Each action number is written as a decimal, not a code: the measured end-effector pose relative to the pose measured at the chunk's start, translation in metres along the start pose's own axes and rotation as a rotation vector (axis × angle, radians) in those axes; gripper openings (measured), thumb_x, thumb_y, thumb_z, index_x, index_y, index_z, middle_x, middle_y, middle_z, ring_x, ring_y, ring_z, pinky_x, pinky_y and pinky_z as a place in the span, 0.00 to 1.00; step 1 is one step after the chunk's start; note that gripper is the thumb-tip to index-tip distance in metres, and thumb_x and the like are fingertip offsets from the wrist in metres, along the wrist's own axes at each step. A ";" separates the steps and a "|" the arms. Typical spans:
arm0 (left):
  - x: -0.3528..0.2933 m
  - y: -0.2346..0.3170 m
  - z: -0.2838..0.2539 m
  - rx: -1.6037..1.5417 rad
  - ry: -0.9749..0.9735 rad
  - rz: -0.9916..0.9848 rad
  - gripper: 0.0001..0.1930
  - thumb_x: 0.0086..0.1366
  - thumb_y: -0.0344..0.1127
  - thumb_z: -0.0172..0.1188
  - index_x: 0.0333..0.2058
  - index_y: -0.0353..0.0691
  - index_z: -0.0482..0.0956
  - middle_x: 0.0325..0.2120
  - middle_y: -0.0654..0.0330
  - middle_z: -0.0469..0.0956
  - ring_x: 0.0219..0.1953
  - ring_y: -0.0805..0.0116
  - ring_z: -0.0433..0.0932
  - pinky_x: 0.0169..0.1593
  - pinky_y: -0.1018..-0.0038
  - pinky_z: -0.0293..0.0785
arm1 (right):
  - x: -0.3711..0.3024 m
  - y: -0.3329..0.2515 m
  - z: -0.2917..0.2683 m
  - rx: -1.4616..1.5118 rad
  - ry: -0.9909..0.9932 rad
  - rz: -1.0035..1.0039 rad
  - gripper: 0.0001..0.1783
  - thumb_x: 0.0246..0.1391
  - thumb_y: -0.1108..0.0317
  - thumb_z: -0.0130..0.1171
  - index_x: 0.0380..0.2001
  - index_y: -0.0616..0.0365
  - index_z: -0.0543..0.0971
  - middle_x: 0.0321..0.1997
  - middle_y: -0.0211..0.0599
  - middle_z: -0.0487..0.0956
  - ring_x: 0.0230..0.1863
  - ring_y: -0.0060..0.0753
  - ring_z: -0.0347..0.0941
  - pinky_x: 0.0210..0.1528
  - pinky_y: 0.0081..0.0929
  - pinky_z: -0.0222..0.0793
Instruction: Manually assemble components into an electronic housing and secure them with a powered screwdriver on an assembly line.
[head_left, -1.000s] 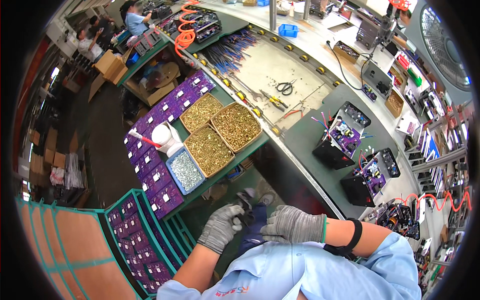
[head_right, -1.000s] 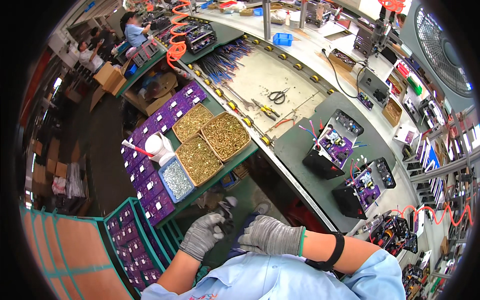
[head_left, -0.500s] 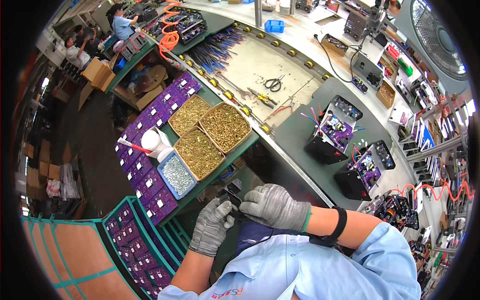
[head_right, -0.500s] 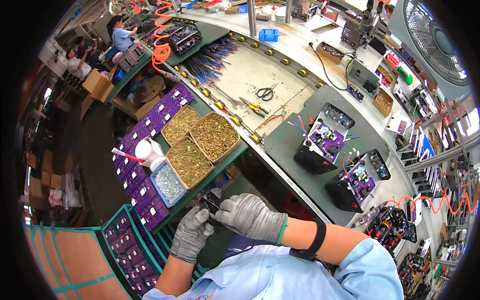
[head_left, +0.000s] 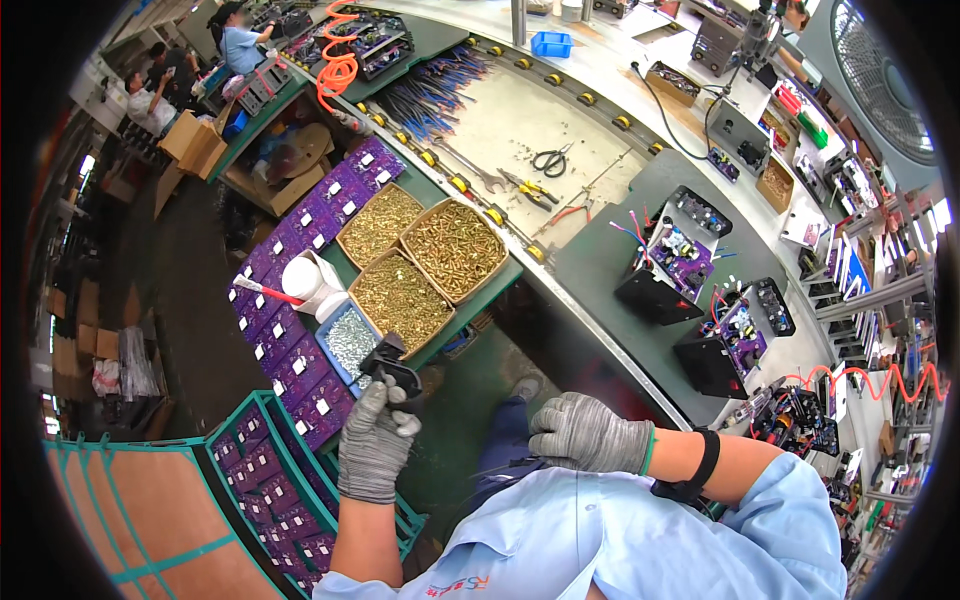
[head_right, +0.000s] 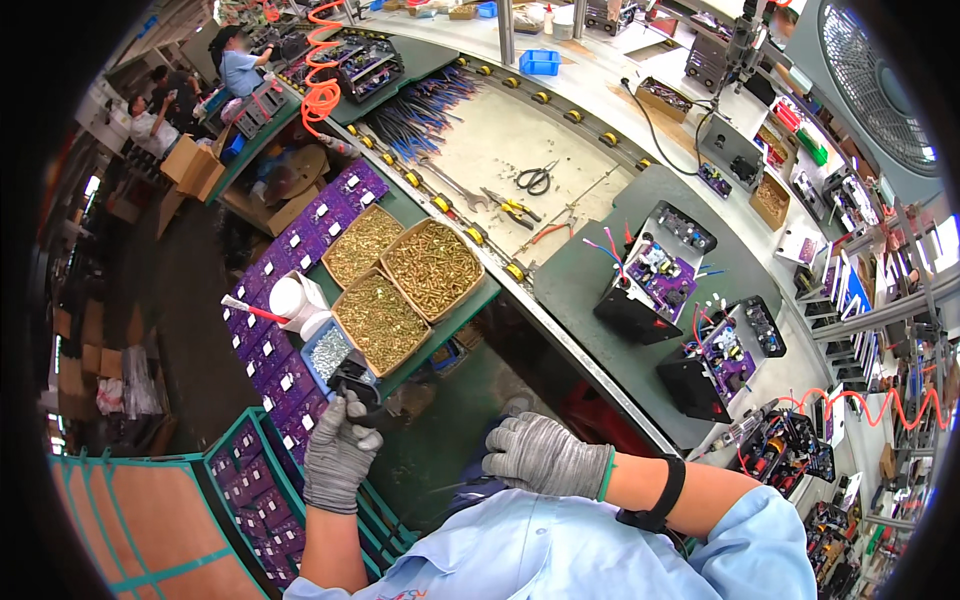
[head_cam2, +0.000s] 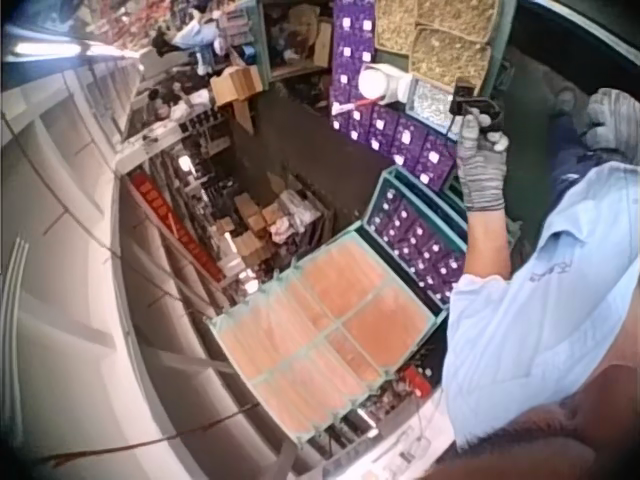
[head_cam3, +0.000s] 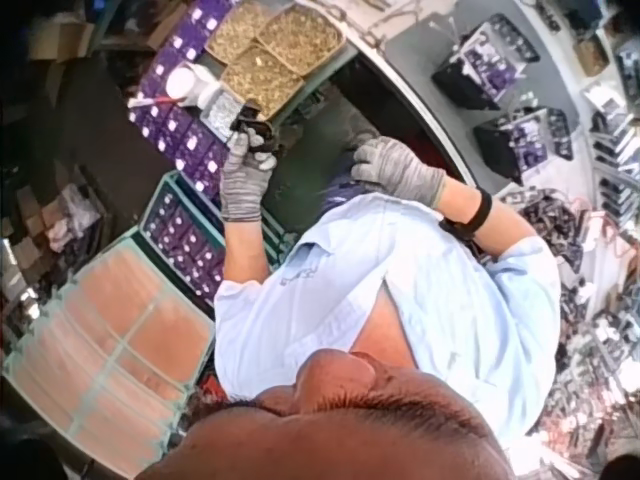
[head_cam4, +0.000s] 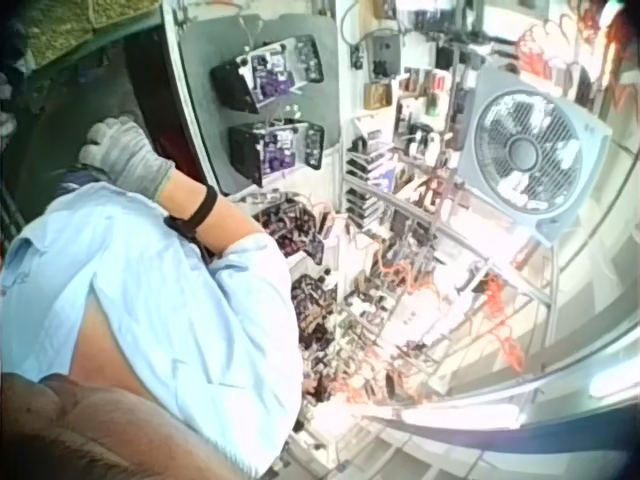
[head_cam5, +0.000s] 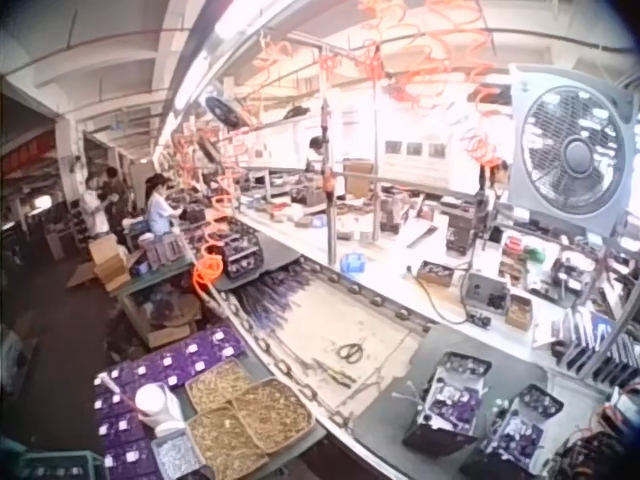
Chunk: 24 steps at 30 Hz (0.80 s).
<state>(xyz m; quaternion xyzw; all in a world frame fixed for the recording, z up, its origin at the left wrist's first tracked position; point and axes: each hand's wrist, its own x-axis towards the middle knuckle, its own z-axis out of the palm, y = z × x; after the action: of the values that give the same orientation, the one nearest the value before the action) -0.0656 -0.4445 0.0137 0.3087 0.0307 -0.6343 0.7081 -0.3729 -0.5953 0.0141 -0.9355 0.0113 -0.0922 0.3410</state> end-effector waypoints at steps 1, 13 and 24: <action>0.002 -0.003 -0.005 0.015 -0.039 0.001 0.11 0.75 0.36 0.57 0.50 0.39 0.82 0.39 0.59 0.85 0.36 0.69 0.83 0.34 0.71 0.76 | 0.001 -0.002 0.000 0.014 0.014 0.015 0.14 0.50 0.65 0.65 0.42 0.53 0.81 0.46 0.42 0.78 0.44 0.48 0.78 0.46 0.46 0.76; -0.016 -0.041 0.035 1.066 0.086 -0.036 0.11 0.70 0.36 0.57 0.44 0.35 0.76 0.29 0.63 0.79 0.32 0.78 0.75 0.38 0.80 0.71 | -0.001 -0.004 -0.002 0.199 0.292 0.085 0.11 0.55 0.70 0.68 0.41 0.54 0.79 0.49 0.43 0.80 0.44 0.49 0.81 0.44 0.40 0.80; -0.012 -0.068 0.018 1.038 -0.054 -0.229 0.18 0.69 0.47 0.61 0.44 0.35 0.79 0.32 0.62 0.83 0.35 0.73 0.79 0.42 0.77 0.75 | -0.002 -0.019 -0.007 0.522 0.230 0.480 0.10 0.58 0.70 0.67 0.43 0.57 0.80 0.36 0.41 0.84 0.36 0.44 0.84 0.41 0.34 0.80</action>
<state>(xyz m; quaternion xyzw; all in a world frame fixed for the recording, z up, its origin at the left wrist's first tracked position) -0.1368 -0.4435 0.0064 0.5966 -0.2721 -0.6471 0.3890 -0.3764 -0.5848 0.0309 -0.7711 0.2448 -0.1141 0.5766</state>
